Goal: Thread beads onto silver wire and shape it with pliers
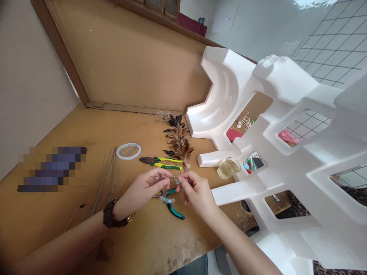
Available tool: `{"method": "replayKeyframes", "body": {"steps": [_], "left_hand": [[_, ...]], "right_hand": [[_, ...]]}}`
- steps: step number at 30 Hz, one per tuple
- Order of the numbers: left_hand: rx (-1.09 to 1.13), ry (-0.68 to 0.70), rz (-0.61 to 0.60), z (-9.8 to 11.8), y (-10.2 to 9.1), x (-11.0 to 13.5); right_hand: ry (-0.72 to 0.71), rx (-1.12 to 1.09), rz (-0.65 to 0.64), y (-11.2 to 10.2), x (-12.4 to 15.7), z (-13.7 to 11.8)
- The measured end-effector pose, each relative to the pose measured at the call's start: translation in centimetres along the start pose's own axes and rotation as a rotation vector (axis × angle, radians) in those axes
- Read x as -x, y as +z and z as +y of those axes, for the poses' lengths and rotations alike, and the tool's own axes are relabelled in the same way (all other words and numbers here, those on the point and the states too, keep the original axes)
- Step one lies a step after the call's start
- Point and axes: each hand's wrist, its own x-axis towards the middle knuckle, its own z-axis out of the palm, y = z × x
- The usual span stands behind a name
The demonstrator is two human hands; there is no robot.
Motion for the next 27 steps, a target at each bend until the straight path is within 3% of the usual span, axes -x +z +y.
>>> {"method": "replayKeyframes", "body": {"steps": [5, 11, 17, 27], "left_hand": [[0.059, -0.045, -0.003, 0.0, 0.1, -0.1], [-0.066, -0.046, 0.039, -0.5, 0.4, 0.1], [-0.166, 0.042, 0.005, -0.7, 0.3, 0.1], [-0.459, 0.247, 0.011, 0.1, 0.1, 0.3]], "right_hand": [[0.022, -0.046, 0.031, -0.3, -0.2, 0.0], [0.023, -0.084, 0.018, -0.6, 0.0, 0.2], [0.094, -0.216, -0.133, -1.0, 0.0, 0.2], [0.099, -0.213, -0.159, -1.2, 0.0, 0.0]]}}
